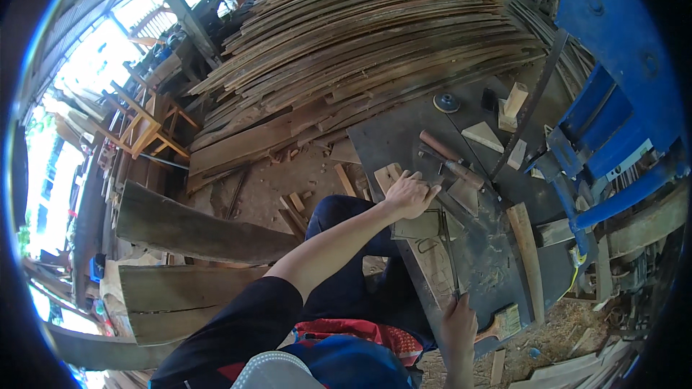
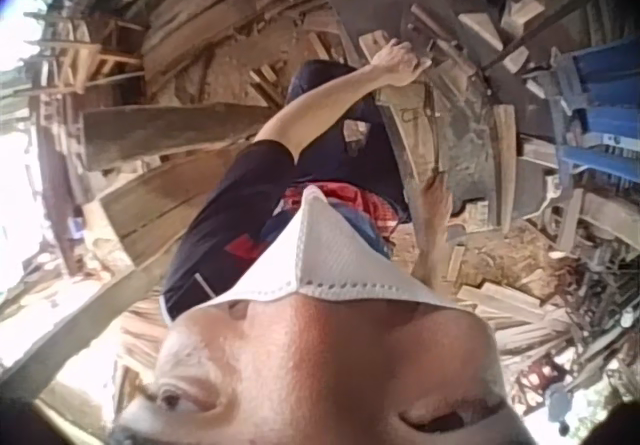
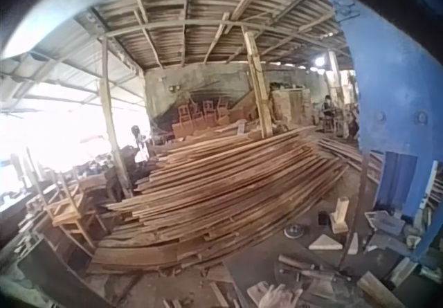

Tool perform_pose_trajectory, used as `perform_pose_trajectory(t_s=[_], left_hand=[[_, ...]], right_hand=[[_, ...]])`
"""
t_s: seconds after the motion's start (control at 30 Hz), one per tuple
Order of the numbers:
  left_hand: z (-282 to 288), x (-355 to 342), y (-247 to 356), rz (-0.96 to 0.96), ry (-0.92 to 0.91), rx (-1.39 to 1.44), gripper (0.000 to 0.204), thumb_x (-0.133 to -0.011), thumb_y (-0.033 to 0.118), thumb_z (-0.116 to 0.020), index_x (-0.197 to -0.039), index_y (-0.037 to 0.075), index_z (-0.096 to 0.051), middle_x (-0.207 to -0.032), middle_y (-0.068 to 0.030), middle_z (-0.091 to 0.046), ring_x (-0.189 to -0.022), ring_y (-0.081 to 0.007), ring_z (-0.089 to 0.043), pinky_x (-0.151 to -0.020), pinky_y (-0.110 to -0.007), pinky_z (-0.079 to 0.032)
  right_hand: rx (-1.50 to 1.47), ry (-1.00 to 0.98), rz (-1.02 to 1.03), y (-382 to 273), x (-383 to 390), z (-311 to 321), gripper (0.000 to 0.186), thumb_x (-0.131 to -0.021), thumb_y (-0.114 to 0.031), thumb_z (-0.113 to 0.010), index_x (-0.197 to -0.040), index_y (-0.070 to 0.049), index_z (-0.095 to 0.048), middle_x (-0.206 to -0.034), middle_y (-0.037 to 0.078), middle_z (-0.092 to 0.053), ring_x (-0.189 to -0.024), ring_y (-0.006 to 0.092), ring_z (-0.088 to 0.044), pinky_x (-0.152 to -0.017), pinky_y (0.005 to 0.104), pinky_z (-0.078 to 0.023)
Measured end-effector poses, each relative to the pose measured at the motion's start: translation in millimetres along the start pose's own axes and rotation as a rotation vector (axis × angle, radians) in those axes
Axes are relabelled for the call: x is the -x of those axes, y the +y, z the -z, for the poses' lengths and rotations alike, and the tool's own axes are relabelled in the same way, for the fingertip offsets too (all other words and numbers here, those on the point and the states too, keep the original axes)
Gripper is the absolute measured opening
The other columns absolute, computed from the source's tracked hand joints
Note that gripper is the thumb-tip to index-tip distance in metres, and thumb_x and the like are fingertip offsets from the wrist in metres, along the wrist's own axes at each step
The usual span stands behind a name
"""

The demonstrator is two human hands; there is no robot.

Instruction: The person carves letters into a small wooden piece using a chisel and hammer, then brushes away the wood shavings. The carving is done by hand on a workbench in a workshop.

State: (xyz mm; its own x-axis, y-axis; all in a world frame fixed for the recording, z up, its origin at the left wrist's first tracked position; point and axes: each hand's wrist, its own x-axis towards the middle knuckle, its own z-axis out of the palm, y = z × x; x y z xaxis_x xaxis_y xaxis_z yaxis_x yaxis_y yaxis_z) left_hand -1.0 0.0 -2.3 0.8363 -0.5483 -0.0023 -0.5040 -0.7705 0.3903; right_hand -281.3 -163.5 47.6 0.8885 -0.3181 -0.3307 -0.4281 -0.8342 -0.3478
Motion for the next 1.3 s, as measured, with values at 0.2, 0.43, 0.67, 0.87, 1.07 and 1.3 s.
perform_pose_trajectory(t_s=[0.2, 0.43, 0.67, 0.87, 1.07, 1.3], left_hand=[[0, 1, 0, 0.012, 0.009, -0.032, 0.072, -0.110, 0.047, -0.027, -0.080, 0.001, -0.074, -0.096, -0.0145, -0.072, -0.113, -0.0287, -0.057, -0.110, -0.045, -0.036], [5, 2, 1, 0.021, -0.007, -0.032, 0.074, -0.110, 0.048, -0.027, -0.079, -0.001, -0.074, -0.094, -0.0165, -0.072, -0.117, -0.0306, -0.057, -0.109, -0.047, -0.037], [5, -2, 10, 0.001, -0.013, -0.072, 0.070, -0.110, 0.046, -0.027, -0.086, 0.001, -0.075, -0.098, -0.0176, -0.073, -0.114, -0.0322, -0.060, -0.109, -0.047, -0.037], [3, 3, -2, -0.019, -0.008, -0.038, 0.065, -0.109, 0.045, -0.030, -0.092, 0.001, -0.074, -0.103, -0.0177, -0.073, -0.116, -0.0313, -0.060, -0.107, -0.049, -0.041], [-6, 0, 2, 0.008, 0.084, -0.036, 0.063, -0.109, 0.041, -0.031, -0.087, 0.000, -0.074, -0.100, -0.0197, -0.073, -0.108, -0.0336, -0.064, -0.103, -0.048, -0.045], [-6, 0, 0, 0.024, 0.065, -0.046, 0.064, -0.109, 0.039, -0.030, -0.083, 0.000, -0.075, -0.096, -0.0219, -0.073, -0.107, -0.0345, -0.065, -0.103, -0.048, -0.044]], right_hand=[[-0.039, 0.054, 0.161, -25, -34, -8, 0.024, -0.104, -0.021, -0.047, -0.107, 0.002, -0.054, -0.087, 0.033, -0.068, -0.085, 0.0520, -0.067, -0.074, 0.0609, -0.053], [-0.008, 0.042, 0.097, -10, -12, -15, 0.023, -0.103, -0.020, -0.048, -0.107, 0.002, -0.054, -0.085, 0.034, -0.066, -0.085, 0.0503, -0.068, -0.070, 0.0582, -0.055], [-0.123, 0.217, 0.259, -15, -42, -36, 0.024, -0.102, -0.022, -0.050, -0.106, 0.001, -0.053, -0.077, 0.031, -0.066, -0.079, 0.0509, -0.068, -0.069, 0.0603, -0.054], [-0.092, 0.111, 0.091, -23, -9, -14, 0.025, -0.101, -0.023, -0.053, -0.102, 0.001, -0.053, -0.077, 0.031, -0.066, -0.076, 0.0509, -0.068, -0.070, 0.0599, -0.055], [-0.117, 0.173, 0.094, -19, -26, -14, 0.025, -0.102, -0.025, -0.050, -0.104, 0.000, -0.053, -0.079, 0.033, -0.066, -0.076, 0.0526, -0.067, -0.069, 0.0616, -0.054], [-0.091, 0.114, 0.100, 2, -8, -7, 0.025, -0.101, -0.024, -0.051, -0.105, 0.000, -0.054, -0.080, 0.032, -0.067, -0.076, 0.0525, -0.067, -0.072, 0.0602, -0.054]])
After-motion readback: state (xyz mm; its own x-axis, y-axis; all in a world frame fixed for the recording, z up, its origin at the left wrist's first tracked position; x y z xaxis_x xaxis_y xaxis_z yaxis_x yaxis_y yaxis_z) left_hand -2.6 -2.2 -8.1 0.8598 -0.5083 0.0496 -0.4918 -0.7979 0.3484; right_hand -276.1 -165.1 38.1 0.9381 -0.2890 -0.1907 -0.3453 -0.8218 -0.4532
